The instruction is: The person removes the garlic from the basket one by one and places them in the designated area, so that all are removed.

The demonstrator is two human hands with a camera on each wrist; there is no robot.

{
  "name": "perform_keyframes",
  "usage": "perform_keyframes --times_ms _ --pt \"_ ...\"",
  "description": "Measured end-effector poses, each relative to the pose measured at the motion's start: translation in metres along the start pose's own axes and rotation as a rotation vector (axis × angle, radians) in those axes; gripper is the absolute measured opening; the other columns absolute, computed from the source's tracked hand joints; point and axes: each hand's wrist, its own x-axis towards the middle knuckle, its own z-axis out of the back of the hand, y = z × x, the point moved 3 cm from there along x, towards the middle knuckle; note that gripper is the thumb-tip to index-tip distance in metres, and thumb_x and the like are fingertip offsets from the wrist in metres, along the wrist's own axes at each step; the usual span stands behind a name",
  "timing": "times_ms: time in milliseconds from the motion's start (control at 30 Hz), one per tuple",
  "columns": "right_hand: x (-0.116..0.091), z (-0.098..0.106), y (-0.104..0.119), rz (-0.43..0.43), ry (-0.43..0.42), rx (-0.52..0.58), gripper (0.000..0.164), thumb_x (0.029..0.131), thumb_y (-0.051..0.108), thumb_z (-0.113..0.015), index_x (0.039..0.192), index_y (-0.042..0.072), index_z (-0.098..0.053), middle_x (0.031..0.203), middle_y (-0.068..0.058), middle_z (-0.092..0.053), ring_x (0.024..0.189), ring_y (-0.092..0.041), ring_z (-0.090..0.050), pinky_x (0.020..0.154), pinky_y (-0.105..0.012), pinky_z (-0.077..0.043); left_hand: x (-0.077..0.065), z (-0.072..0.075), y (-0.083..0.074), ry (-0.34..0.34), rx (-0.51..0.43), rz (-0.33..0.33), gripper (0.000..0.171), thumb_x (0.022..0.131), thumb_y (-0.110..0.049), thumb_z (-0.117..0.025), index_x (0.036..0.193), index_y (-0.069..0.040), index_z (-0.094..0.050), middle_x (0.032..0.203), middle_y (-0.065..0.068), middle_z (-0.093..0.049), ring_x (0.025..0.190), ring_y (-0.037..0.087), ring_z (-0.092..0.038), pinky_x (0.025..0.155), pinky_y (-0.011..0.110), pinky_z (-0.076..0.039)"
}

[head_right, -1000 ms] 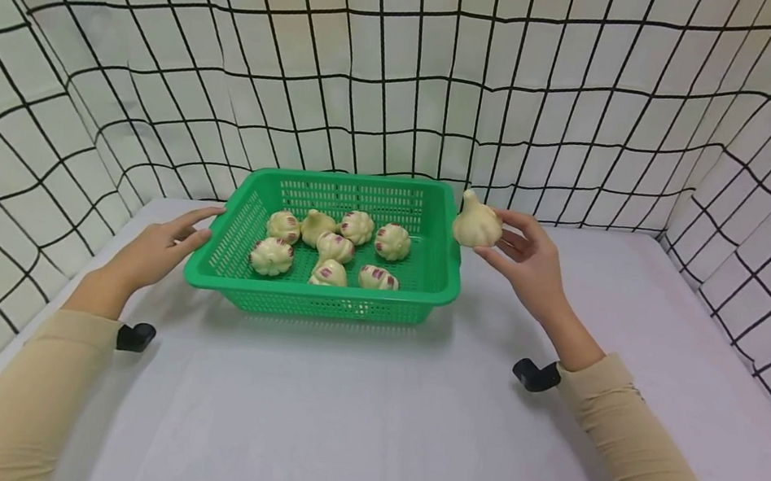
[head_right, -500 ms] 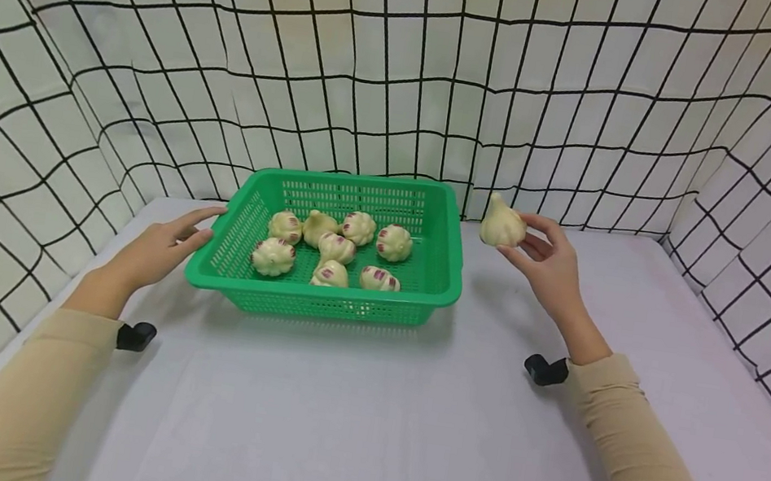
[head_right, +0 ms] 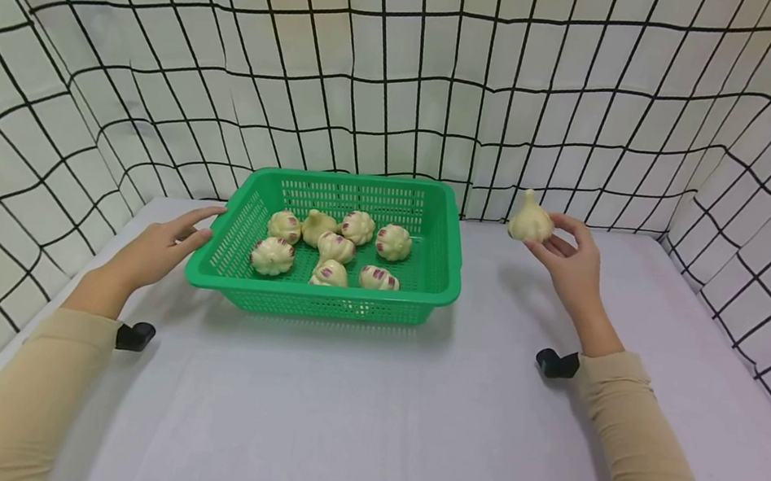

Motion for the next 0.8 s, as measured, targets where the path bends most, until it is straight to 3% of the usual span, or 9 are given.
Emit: perform_keyframes --times_ms 267,400,500,800 --pt "0.007 0.014 -0.007 -0.081 -0.009 -0.075 0.054 0.093 -0.002 -0.073 0.142 0.004 -0.052 0.124 0.007 -0.049 0.101 0.003 -0.063 0.086 -0.01 -0.049 -0.001 0.002 -0.001 0.0 0.006 0.001 0.064 0.11 -0.055 -0.034 0.164 -0.022 -0.027 0.127 0.032 -0.063 0.114 0.05 -0.06 0.091 0.069 -0.046" --pt "0.009 0.021 -0.011 -0.129 0.031 -0.207 0.063 0.097 0.008 -0.071 0.152 0.001 -0.042 0.125 0.008 -0.046 0.1 0.007 -0.059 0.086 -0.008 -0.048 -0.001 0.001 0.0 0.002 0.008 -0.001 0.063 0.11 -0.055 -0.034 0.164 -0.022 -0.027 0.128 0.033 -0.062 0.115 0.05 -0.06 0.091 0.069 -0.046" --pt "0.008 0.026 -0.014 -0.167 0.061 -0.284 0.068 0.099 0.013 -0.07 0.156 0.001 -0.036 0.132 0.002 -0.044 0.101 0.007 -0.055 0.085 -0.008 -0.047 -0.001 0.001 0.0 0.004 0.008 -0.002 0.063 0.11 -0.054 -0.034 0.164 -0.022 -0.027 0.128 0.033 -0.062 0.115 0.05 -0.06 0.091 0.069 -0.046" --pt "0.011 0.042 -0.026 -0.256 0.091 -0.343 0.07 0.102 0.015 -0.063 0.161 0.002 -0.028 0.147 -0.015 -0.035 0.106 0.003 -0.05 0.083 -0.005 -0.044 -0.001 0.001 0.001 -0.004 -0.001 -0.015 0.062 0.11 -0.053 -0.035 0.163 -0.021 -0.028 0.128 0.033 -0.062 0.115 0.051 -0.06 0.091 0.069 -0.046"
